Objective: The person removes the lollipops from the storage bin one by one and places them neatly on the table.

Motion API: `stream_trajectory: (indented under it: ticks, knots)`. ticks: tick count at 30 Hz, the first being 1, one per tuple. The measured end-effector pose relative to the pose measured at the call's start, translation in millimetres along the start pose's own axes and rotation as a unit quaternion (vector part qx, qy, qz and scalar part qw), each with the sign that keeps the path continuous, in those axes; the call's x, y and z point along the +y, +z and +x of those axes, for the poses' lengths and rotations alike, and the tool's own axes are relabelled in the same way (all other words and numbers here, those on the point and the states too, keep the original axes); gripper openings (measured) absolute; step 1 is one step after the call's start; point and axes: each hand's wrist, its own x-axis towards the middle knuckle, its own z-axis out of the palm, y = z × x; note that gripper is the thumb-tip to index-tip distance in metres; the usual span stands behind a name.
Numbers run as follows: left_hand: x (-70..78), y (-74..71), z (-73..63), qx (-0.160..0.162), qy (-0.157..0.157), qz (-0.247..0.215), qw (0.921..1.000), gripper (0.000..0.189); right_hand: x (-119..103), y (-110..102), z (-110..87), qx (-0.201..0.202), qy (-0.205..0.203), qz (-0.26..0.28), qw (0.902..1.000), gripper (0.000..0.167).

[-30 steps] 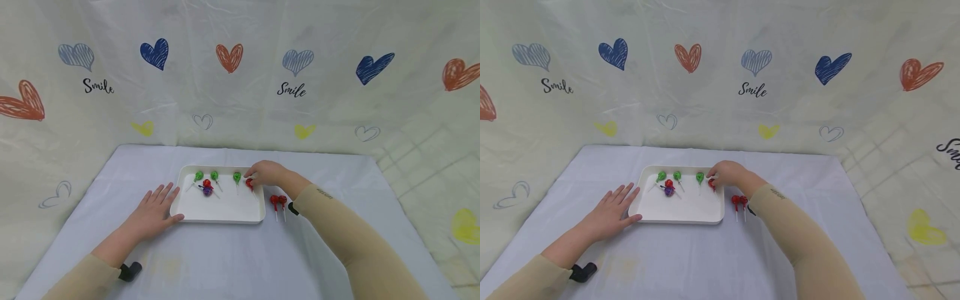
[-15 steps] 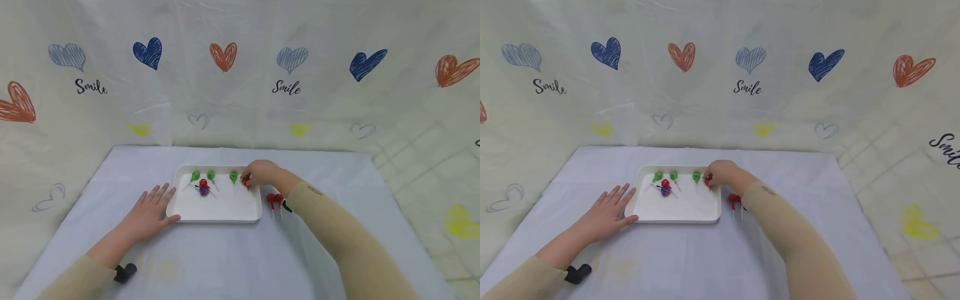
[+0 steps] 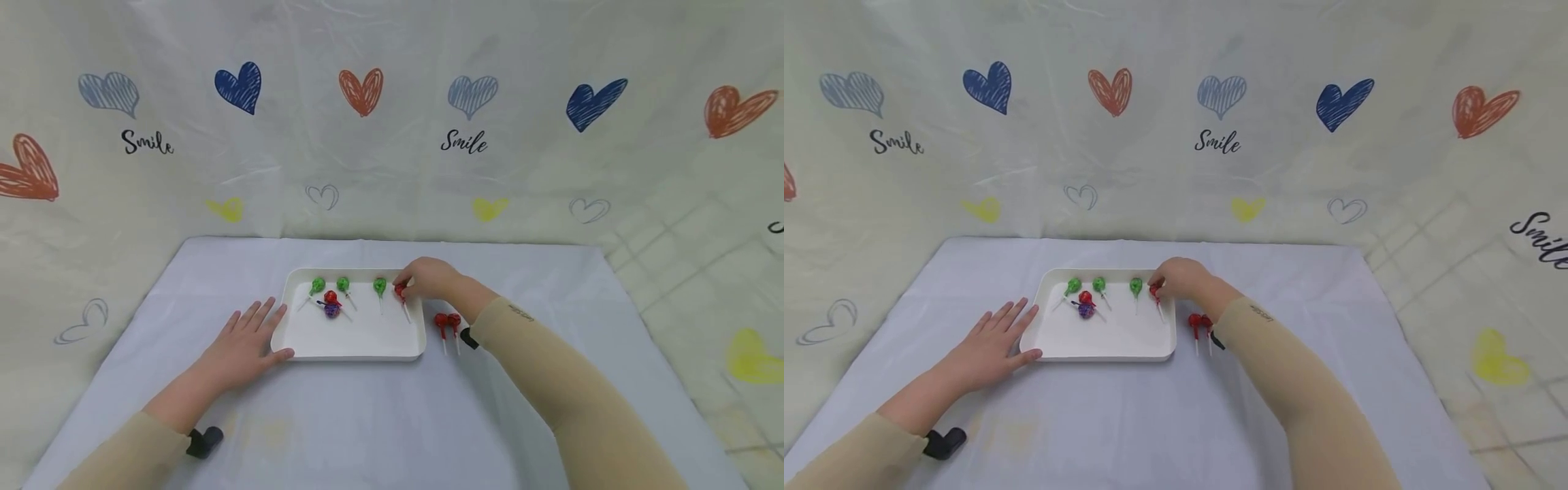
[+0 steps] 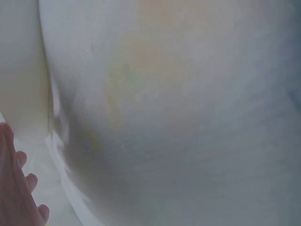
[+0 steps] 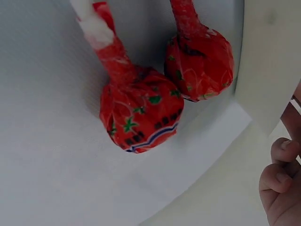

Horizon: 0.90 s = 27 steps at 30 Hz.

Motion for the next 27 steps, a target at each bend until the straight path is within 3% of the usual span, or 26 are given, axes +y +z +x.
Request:
stream_trajectory:
  ticks: [11,27]
  knots:
    - [-2.1,-1.2,1.8,-0.001,0.007,-0.004,1.0,0.096,10.0,-11.5,-18.1,0.046,-0.001,0.057,0.9973,0.033]
    - [-2.2,0.5,0.6,0.005,0.009,-0.01,0.9999,0.096,34.4,-14.6,-49.8,0.084,0.044,0.093,0.9912,0.034]
